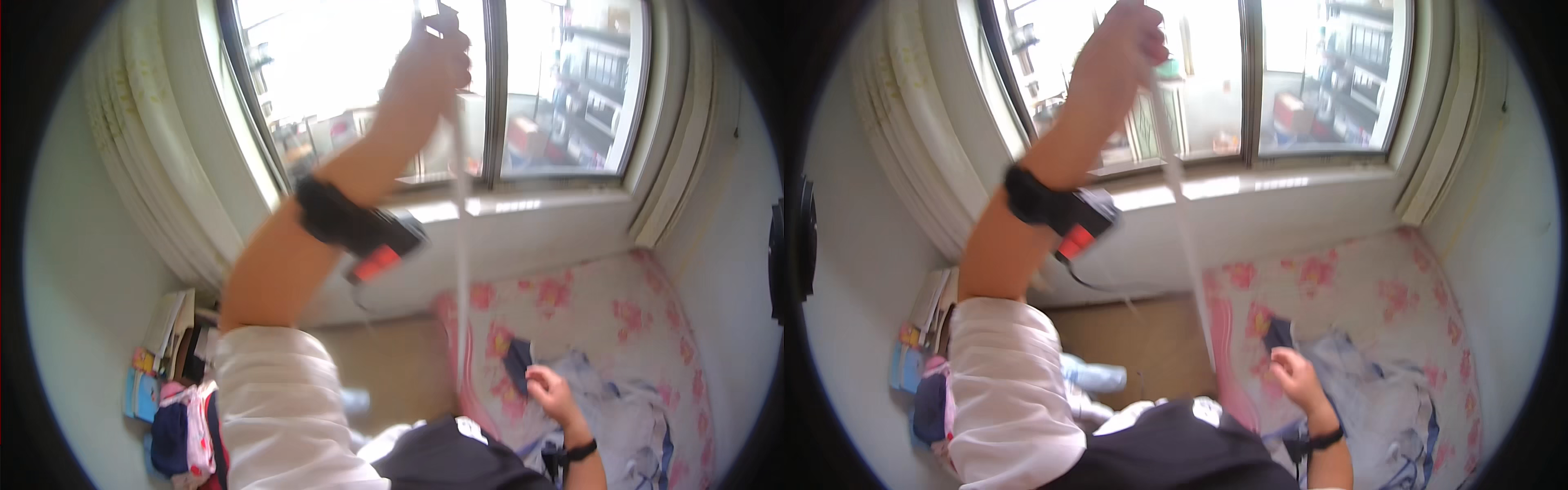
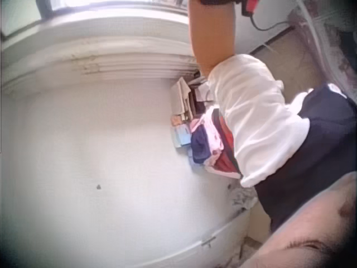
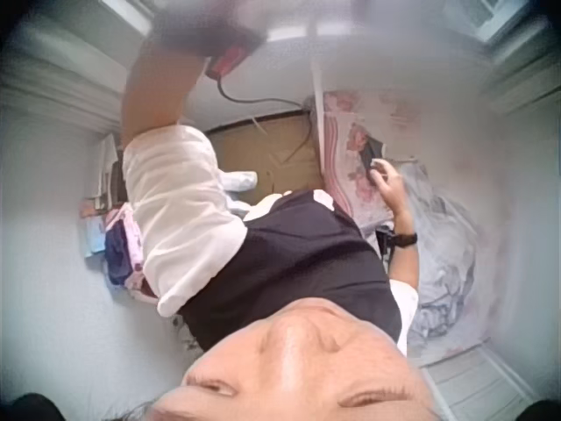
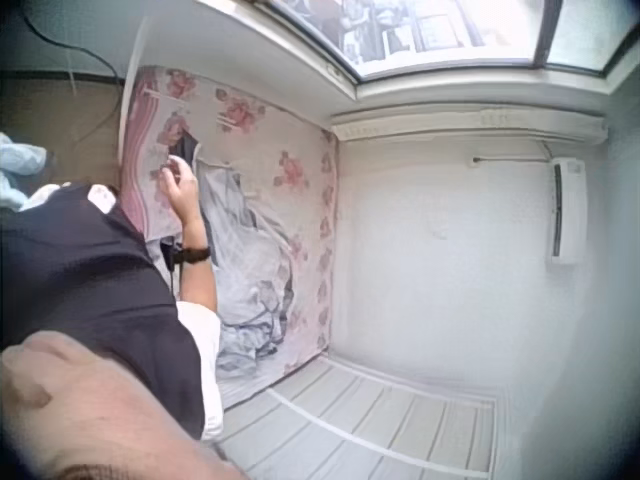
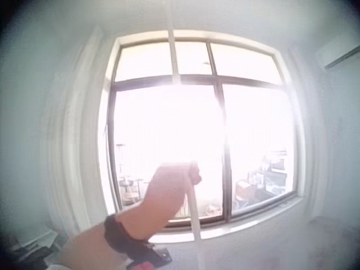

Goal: The person disassembles a mosquito net by removing white poles from the fabric sleeves, unzipping sections, and gathering the netting material on a bed.

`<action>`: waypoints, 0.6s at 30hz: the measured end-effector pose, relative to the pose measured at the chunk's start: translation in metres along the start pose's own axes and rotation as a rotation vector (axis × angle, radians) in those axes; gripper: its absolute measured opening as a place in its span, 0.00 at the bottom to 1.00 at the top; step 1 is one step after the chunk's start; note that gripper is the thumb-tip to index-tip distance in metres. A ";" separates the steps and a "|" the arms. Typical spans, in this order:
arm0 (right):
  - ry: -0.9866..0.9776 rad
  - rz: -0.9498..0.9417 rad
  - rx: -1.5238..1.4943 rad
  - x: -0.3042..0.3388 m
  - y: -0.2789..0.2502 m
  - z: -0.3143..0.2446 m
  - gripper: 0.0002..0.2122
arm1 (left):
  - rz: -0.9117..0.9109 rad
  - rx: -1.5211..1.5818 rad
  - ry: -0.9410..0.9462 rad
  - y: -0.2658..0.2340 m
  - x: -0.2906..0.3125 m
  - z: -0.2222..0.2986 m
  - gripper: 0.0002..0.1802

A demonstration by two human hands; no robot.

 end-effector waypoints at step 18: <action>0.223 -0.086 -0.067 -0.048 0.049 0.058 0.10 | 0.679 -0.536 -0.309 -0.297 0.170 -0.101 0.15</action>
Point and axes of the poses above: each hand's wrist, its own x-axis away from the middle knuckle, its own y-axis out of the palm, z = x × y, the point moved 5 cm from there along -x, towards the middle knuckle, and after that the axes turned 12 degrees about -x, right-handed, at the moved point
